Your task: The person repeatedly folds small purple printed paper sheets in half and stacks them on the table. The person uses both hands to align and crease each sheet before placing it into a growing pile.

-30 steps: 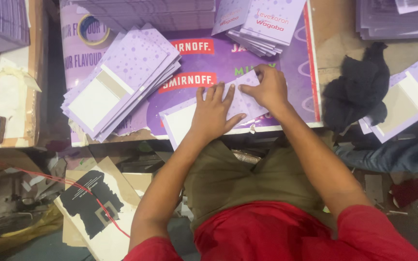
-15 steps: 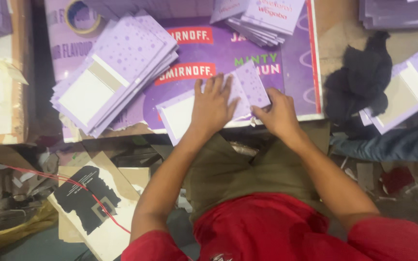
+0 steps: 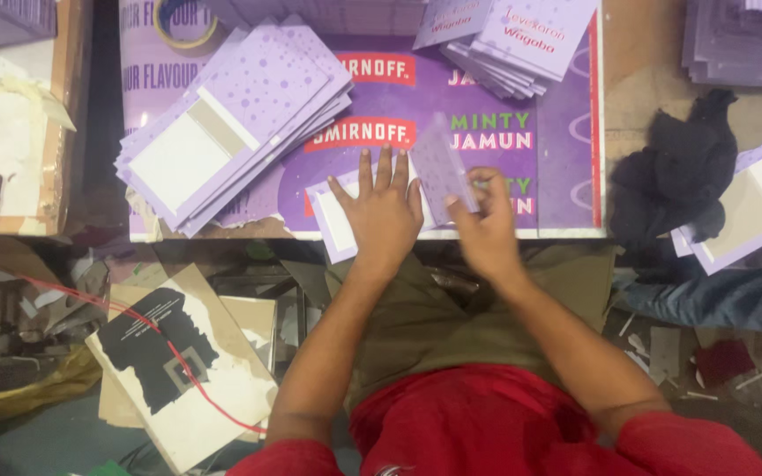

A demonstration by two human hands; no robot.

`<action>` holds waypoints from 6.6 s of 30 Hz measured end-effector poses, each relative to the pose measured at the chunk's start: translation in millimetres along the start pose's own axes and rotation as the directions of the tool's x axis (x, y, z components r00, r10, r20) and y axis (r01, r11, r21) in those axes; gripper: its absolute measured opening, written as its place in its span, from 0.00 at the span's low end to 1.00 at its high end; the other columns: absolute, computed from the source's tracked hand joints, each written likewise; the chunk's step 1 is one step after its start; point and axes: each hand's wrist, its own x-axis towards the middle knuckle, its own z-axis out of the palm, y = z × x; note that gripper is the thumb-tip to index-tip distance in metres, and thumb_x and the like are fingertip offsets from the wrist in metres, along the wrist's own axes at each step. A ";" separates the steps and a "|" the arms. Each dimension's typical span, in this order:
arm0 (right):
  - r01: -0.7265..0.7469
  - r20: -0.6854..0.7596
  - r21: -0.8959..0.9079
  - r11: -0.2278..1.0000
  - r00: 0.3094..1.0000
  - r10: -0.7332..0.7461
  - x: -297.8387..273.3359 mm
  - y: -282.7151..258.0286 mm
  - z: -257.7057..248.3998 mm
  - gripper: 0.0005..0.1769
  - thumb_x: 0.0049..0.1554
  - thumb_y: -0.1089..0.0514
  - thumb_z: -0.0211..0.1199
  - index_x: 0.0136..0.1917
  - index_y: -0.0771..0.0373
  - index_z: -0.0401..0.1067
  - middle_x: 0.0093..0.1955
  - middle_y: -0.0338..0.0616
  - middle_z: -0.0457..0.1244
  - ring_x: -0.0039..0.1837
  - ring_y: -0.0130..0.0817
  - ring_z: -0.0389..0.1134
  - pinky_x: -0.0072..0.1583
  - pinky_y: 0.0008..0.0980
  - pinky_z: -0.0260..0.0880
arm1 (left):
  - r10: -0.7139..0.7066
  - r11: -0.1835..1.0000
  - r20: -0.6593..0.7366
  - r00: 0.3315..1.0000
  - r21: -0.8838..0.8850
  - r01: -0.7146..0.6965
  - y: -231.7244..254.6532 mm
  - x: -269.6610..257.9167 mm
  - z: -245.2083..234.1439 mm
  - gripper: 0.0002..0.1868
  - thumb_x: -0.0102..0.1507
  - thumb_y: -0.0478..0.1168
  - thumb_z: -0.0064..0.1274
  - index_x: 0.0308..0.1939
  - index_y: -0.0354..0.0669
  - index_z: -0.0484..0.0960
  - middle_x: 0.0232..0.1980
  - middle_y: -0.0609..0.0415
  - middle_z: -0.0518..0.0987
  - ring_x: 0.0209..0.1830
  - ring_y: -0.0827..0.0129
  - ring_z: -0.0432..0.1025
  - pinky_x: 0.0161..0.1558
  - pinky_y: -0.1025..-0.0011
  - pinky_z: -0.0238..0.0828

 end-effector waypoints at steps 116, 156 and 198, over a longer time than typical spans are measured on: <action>0.083 -0.007 -0.961 0.264 0.947 -0.322 65.7 1.7 -18.1 0.14 0.59 0.46 0.61 0.55 0.51 0.78 0.52 0.54 0.63 0.53 0.54 0.64 0.48 0.53 0.65 | 0.430 0.901 0.261 0.864 -0.058 -0.431 -30.0 38.2 -12.8 0.65 0.43 0.79 0.63 0.71 0.38 0.66 0.70 0.35 0.62 0.72 0.44 0.54 0.65 0.33 0.43; -0.031 0.138 -0.969 -0.243 0.752 -0.644 -2.5 -71.7 -209.1 0.17 0.55 0.52 0.70 0.56 0.58 0.79 0.59 0.60 0.66 0.61 0.56 0.66 0.61 0.53 0.64 | 0.333 0.929 0.005 0.943 -0.176 -0.327 -22.4 -8.4 -86.1 0.14 0.61 0.33 0.55 0.52 0.44 0.82 0.42 0.43 0.82 0.39 0.46 0.76 0.41 0.53 0.71; 0.270 0.001 -0.363 0.892 0.957 -0.289 -12.5 -14.6 3.5 0.15 0.62 0.66 0.64 0.60 0.69 0.65 0.52 0.56 0.69 0.52 0.38 0.72 0.52 0.36 0.72 | -0.115 0.939 0.155 0.981 -0.304 0.158 -17.8 39.0 -7.0 0.20 0.51 0.55 0.67 0.44 0.56 0.89 0.34 0.53 0.86 0.39 0.56 0.80 0.40 0.60 0.73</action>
